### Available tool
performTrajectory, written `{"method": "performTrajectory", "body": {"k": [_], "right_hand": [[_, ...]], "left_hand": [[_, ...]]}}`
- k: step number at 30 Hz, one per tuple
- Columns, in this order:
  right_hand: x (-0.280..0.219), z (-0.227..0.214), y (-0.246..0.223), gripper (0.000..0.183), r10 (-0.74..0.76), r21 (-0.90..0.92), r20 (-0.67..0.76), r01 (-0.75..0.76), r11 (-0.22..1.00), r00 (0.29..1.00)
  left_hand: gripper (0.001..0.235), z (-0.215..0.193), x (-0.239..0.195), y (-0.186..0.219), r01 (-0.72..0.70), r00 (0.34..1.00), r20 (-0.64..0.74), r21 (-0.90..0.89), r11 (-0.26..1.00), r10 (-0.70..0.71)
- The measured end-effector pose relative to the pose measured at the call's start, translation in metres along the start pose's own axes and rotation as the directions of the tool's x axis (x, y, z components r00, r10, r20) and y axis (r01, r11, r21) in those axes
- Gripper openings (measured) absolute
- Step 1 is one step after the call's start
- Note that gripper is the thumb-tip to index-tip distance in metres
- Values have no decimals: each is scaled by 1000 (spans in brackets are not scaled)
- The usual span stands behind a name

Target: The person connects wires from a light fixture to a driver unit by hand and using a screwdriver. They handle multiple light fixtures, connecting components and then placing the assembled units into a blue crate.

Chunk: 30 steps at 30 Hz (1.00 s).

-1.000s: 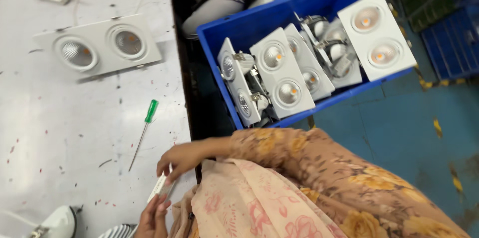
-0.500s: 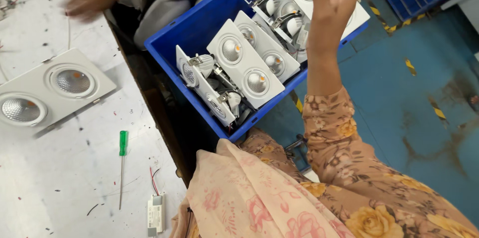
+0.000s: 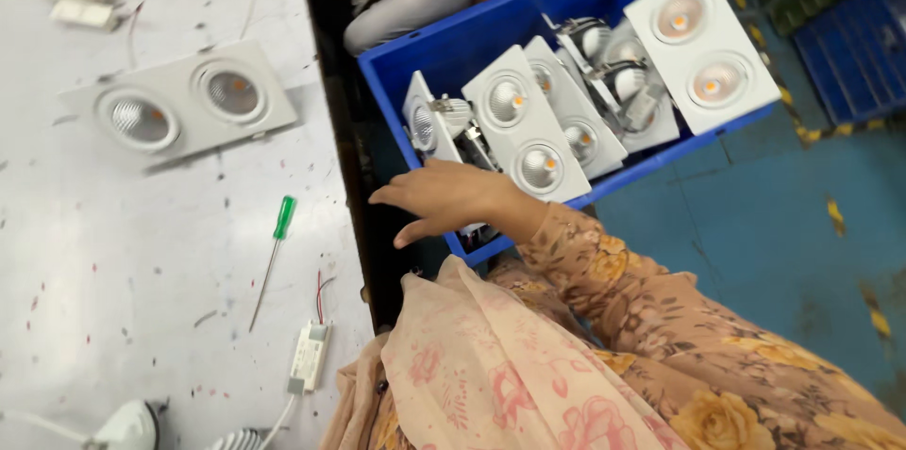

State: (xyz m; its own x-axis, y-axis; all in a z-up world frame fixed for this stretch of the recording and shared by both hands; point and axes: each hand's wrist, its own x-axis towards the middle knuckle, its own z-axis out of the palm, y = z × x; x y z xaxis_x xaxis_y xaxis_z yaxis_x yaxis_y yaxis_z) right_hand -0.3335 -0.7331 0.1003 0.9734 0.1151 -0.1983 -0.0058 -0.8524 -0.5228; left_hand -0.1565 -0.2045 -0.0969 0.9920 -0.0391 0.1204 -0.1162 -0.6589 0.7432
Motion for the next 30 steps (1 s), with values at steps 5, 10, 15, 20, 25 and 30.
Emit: {"method": "performTrajectory", "body": {"k": [5,10,15,20,25,30], "right_hand": [[26,12,-31,73,-130,-44,15,130,990,991],[25,25,-32,75,-107,-49,70,111,993,992],[17,41,-22,73,-50,5,109,50,999,993],[27,54,-35,74,-5,-40,245,15,999,969],[56,68,-51,69,-169,19,260,170,985,951],[83,89,-76,59,-175,84,136,164,983,975]], "left_hand": [[69,6,-37,-59,62,989,-133,35,997,-57],[73,-14,-50,-72,97,971,-222,22,995,-90],[55,-19,-65,-37,143,939,-302,-89,986,-164],[48,1,-57,14,-70,977,-198,58,996,80],[47,17,-58,75,178,970,10,-705,687,-241],[31,11,-101,80,270,902,37,-828,492,-431]]}}
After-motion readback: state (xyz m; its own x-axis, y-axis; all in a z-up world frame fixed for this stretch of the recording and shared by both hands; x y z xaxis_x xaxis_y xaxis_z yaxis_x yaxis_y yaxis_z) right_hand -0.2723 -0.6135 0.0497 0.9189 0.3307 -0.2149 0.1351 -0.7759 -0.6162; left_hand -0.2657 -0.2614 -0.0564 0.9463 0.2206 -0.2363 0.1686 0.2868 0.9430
